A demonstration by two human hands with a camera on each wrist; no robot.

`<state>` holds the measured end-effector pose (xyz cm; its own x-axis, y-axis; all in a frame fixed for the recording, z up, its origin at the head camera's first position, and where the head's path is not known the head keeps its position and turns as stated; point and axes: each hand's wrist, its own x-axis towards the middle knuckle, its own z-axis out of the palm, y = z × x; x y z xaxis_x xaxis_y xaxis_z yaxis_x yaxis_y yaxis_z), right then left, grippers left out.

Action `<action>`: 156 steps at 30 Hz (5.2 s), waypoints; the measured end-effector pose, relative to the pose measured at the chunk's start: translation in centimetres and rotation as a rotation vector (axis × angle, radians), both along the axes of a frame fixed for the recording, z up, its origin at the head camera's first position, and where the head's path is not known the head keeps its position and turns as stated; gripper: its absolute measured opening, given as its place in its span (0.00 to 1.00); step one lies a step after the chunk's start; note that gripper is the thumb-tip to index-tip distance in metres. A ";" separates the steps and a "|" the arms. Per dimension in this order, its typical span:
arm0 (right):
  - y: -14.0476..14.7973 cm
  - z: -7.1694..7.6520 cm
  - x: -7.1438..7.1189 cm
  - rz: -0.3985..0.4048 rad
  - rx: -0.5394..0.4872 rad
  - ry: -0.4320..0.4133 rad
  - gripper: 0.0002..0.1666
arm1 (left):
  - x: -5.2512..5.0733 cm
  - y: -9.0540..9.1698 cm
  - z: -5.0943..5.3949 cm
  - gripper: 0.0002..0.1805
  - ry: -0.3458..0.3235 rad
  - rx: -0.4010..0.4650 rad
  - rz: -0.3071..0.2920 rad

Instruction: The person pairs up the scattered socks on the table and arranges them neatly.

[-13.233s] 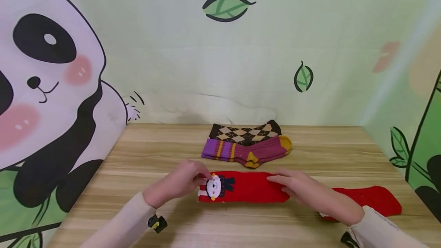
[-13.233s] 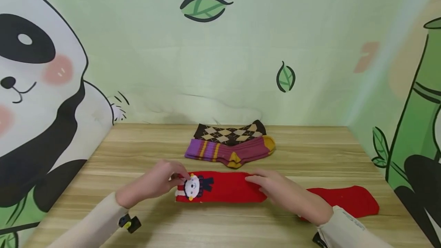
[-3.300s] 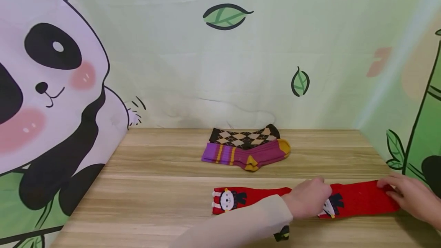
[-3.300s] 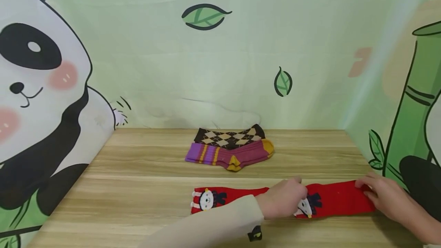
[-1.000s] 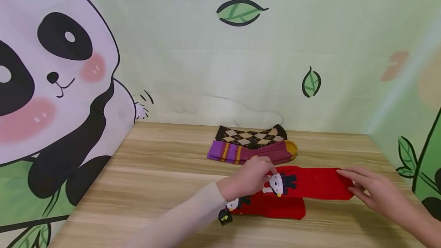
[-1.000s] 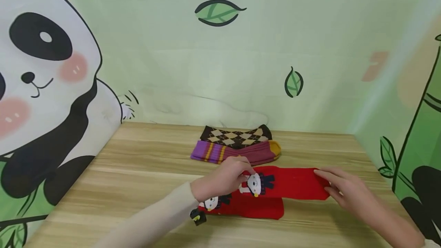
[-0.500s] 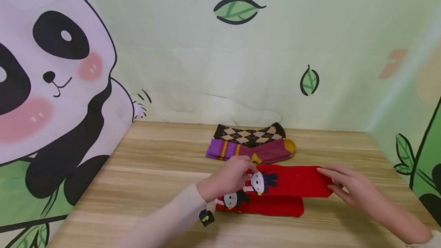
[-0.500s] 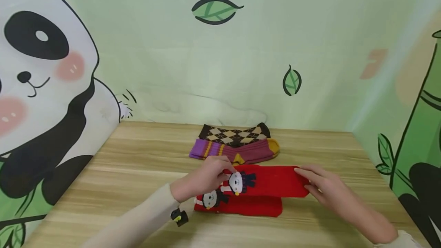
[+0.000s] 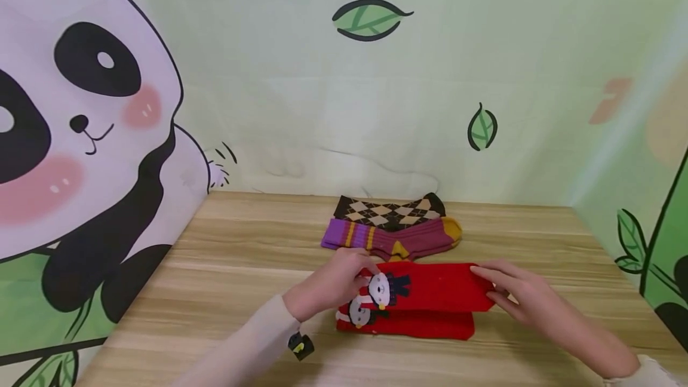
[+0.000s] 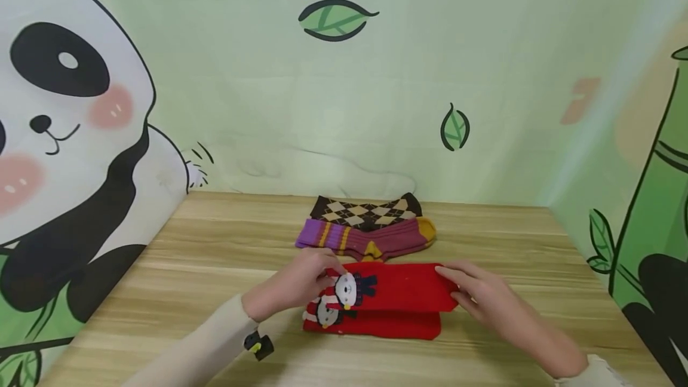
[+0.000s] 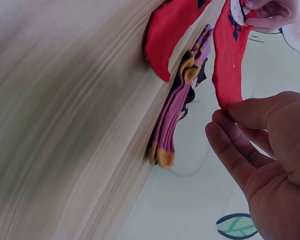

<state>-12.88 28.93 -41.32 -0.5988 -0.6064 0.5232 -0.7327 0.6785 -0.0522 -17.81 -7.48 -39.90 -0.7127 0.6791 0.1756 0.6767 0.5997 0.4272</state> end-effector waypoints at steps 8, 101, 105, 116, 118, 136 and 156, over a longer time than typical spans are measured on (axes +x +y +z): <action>-1.4 -0.3 0.0 0.067 -0.048 -0.017 0.39 | 0.2 -1.5 -0.5 0.09 -0.008 -0.007 0.017; -3.9 -3.5 -0.1 -0.047 0.136 -0.423 0.21 | 0.4 -2.6 -4.4 0.19 -0.115 -0.115 0.021; -3.9 -3.4 -0.1 -0.036 0.153 -0.433 0.20 | 0.4 -2.6 -4.5 0.19 -0.128 -0.118 0.033; -3.9 -3.4 -0.2 -0.020 0.164 -0.402 0.18 | 0.3 -2.6 -4.3 0.19 -0.134 -0.121 0.034; -3.9 -3.4 -0.3 -0.014 0.167 -0.402 0.18 | 0.4 -2.6 -4.2 0.20 -0.137 -0.123 0.034; -4.6 -1.5 0.3 -0.043 0.177 -0.318 0.28 | 1.4 -2.2 -2.8 0.25 0.045 -0.152 0.026; -6.1 -2.8 0.5 0.046 0.198 -0.449 0.22 | 2.4 -1.4 -3.4 0.20 0.004 -0.181 -0.097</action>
